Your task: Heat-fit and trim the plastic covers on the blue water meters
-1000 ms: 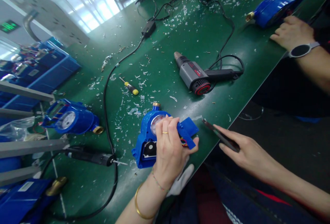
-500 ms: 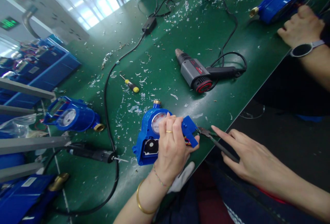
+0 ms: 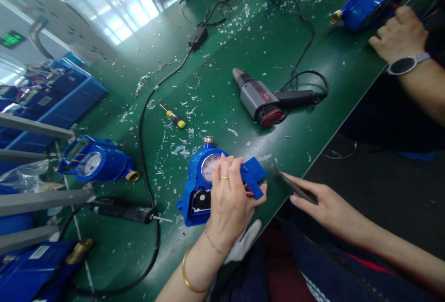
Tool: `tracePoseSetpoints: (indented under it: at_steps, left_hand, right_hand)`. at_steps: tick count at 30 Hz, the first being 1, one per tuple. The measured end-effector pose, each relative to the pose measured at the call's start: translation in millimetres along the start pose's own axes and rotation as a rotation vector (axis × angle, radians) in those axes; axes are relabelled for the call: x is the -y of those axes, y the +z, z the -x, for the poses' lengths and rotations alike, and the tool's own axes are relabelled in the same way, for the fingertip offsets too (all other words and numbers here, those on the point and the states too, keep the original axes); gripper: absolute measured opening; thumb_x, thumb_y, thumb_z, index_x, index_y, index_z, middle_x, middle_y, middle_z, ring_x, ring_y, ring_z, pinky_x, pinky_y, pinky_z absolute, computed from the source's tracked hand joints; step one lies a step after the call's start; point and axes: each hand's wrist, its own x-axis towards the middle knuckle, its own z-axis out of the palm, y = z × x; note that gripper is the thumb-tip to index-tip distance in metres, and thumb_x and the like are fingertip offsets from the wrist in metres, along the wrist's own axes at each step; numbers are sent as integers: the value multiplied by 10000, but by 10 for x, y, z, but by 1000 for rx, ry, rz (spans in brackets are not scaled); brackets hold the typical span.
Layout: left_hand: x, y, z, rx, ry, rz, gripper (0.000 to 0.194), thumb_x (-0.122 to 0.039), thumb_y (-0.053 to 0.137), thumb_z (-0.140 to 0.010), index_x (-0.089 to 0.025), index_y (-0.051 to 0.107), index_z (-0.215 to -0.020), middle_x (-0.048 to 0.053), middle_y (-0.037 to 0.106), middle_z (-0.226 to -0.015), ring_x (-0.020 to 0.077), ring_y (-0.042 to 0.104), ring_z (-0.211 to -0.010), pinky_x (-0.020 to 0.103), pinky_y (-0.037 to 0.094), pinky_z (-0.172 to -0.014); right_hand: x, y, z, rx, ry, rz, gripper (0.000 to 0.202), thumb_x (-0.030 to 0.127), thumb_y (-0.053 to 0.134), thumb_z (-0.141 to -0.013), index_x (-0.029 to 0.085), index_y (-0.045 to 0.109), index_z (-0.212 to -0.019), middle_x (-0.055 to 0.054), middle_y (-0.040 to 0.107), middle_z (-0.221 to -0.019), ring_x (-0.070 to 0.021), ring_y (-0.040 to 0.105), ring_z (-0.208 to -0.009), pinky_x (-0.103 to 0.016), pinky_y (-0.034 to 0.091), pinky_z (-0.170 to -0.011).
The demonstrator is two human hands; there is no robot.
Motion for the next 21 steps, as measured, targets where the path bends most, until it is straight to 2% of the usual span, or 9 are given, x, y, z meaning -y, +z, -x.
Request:
tracePoseSetpoints:
  at_steps: [2,4,8,11,13,15,17,20,21]
  left_hand:
    - [-2,4,-7,-2,-32,15,557,-311,741,-787,-102,454,-1216,160,592,-1107,320,556,-1103,513,501,-979]
    - [-6,15,-5,-7,-62,25,586,-337,760,-774,-123,448,-1222,149,589,-1117,320,562,-1107,515,506,-974]
    - [-19,23,1,-6,-66,11,631,-361,789,-750,-115,450,-1222,156,592,-1126,326,560,-1123,532,506,-988]
    - [-26,-25,-1,-46,-96,-39,635,-378,788,-743,-108,459,-1215,152,603,-1115,325,563,-1128,614,406,-1087]
    - [-22,-87,1,-92,-154,-103,635,-397,778,-744,-107,465,-1214,153,610,-1114,330,566,-1129,673,313,-1126]
    - [2,-154,18,-125,-218,-167,635,-409,770,-745,-108,472,-1217,162,615,-1129,340,563,-1142,705,261,-1132]
    - [61,-197,64,-141,-264,-207,631,-422,759,-748,-119,478,-1226,166,618,-1148,353,561,-1157,720,257,-1119]
    - [247,-178,169,-182,-261,-230,629,-468,731,-753,-146,492,-1238,169,638,-1155,371,589,-1131,727,318,-1066]
    - [337,-159,199,-206,-266,-232,607,-482,714,-760,-157,507,-1229,168,649,-1154,373,603,-1112,721,344,-1049]
  right_hand:
    - [-37,-38,-61,-149,18,63,586,470,464,-939,216,478,-1467,-77,592,-1350,-236,574,-1234,-400,460,-1075]
    - [-73,-63,-157,-301,-10,324,592,449,491,-907,220,499,-1453,-105,636,-1211,-281,623,-1097,-457,528,-949]
    - [-45,-49,-483,-412,-186,697,544,386,538,-887,138,578,-1370,-144,608,-992,-305,596,-939,-476,536,-810]
    - [74,-57,-668,-501,-342,639,560,428,561,-897,104,566,-1353,-200,557,-1223,-329,526,-1149,-501,476,-962]
    - [150,-62,-658,-505,-391,456,419,384,493,-932,124,628,-1232,-178,574,-1230,-285,547,-1152,-452,470,-984]
    - [183,-3,-563,-312,-350,192,316,287,408,-939,153,682,-1022,-116,653,-1013,-207,631,-935,-369,519,-868]
    - [167,184,-477,46,-243,-92,324,231,389,-895,167,700,-962,-72,672,-862,-166,641,-766,-321,536,-763]
    - [123,695,-607,337,-217,-601,534,322,576,-778,187,632,-1292,-126,620,-1270,-228,636,-1101,-388,490,-984]
    - [135,879,-738,496,-184,-756,642,388,671,-706,202,620,-1318,-129,609,-1292,-260,624,-1137,-415,473,-1008]
